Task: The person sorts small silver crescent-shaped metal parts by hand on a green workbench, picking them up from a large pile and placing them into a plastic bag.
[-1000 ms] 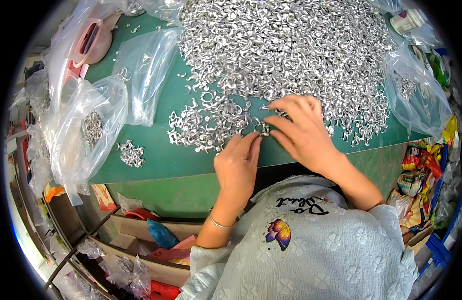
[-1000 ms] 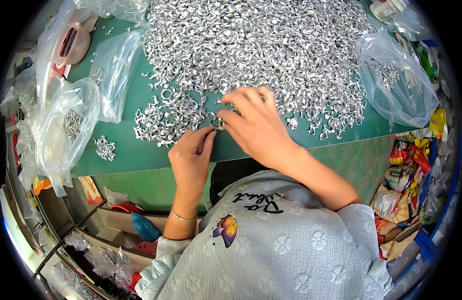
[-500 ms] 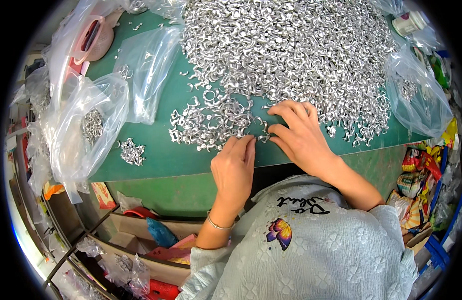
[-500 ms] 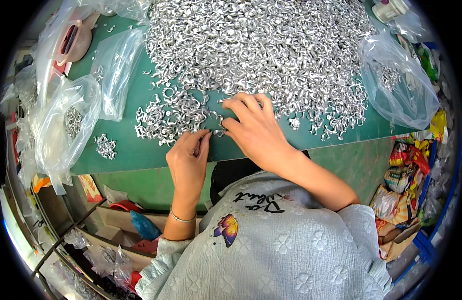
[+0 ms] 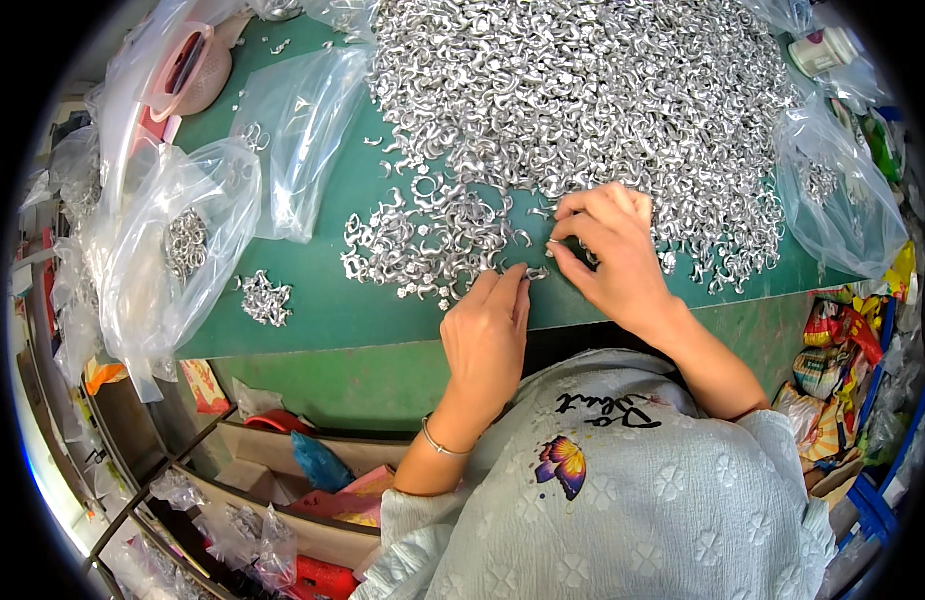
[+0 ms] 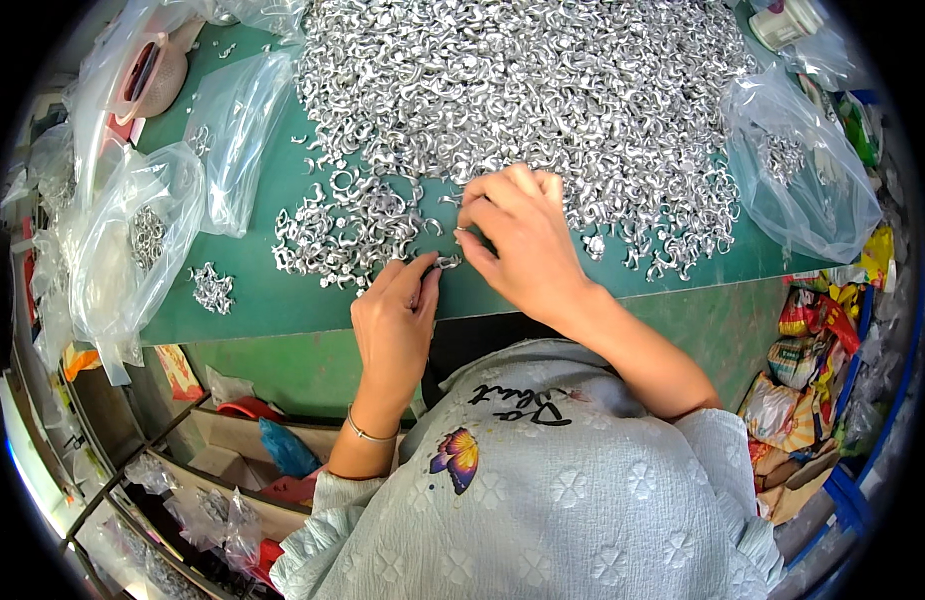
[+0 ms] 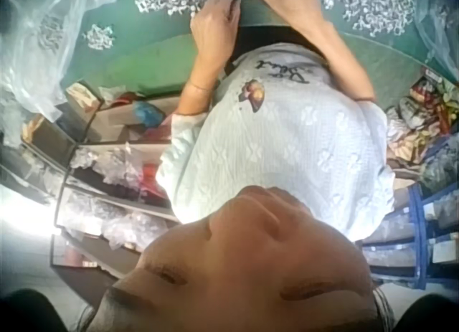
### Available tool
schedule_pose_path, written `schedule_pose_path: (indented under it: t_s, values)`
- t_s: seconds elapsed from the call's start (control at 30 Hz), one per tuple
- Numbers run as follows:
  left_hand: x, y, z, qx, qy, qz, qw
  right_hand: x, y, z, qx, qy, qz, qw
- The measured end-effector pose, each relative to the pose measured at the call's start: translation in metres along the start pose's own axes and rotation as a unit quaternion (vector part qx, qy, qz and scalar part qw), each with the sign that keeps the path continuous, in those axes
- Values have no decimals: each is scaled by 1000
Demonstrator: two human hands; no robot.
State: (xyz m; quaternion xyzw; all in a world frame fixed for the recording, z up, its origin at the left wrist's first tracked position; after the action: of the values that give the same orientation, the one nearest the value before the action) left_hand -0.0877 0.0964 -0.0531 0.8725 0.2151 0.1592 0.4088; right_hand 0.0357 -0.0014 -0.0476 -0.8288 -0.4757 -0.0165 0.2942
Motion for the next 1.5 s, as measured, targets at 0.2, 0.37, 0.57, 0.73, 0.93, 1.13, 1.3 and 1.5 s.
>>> schedule_pose_path:
  t_s: [0.2, 0.37, 0.57, 0.73, 0.93, 1.13, 1.3, 1.5]
  values:
    - [5, -1, 1, -21, 43, 4, 999, -12, 17, -10, 546, -27, 193, 815]
    - [12, 5, -3, -96, 82, -7, 992, -15, 28, -14, 745, -38, 336, 575]
    - [12, 0, 11, -638, -127, -340, 679, -18, 12, -18, 661, -31, 268, 701]
    - [-2, 4, 42, -766, -137, -401, 483, -12, -29, -27, 441, -59, 38, 895]
    - [-1, 0, 41, -775, -44, -420, 470, -2, -22, -26, 265, 4, -43, 963]
    - [-5, -7, 30, -774, -124, -322, 531, 20, 2, 2, -69, 3, -41, 997]
    - [-8, -8, 26, -780, -100, -325, 526, 24, 2, 5, -50, 16, -65, 997]
    - [-1, 9, 24, -707, -17, -443, 552, 11, -2, -4, 262, -100, 60, 958]
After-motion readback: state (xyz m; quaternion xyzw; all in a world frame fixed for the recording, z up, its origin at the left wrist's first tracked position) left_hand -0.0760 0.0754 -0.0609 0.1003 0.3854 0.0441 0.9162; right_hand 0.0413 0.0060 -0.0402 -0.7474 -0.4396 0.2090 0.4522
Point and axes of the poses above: each hand's wrist, its own x-axis towards the middle knuckle, its own z-axis out of the palm, y = z × x, the point moved 3 cm from there along x, towards the middle knuckle, and after that the axes turned 8 degrees about -x, right-handed, at the moved point
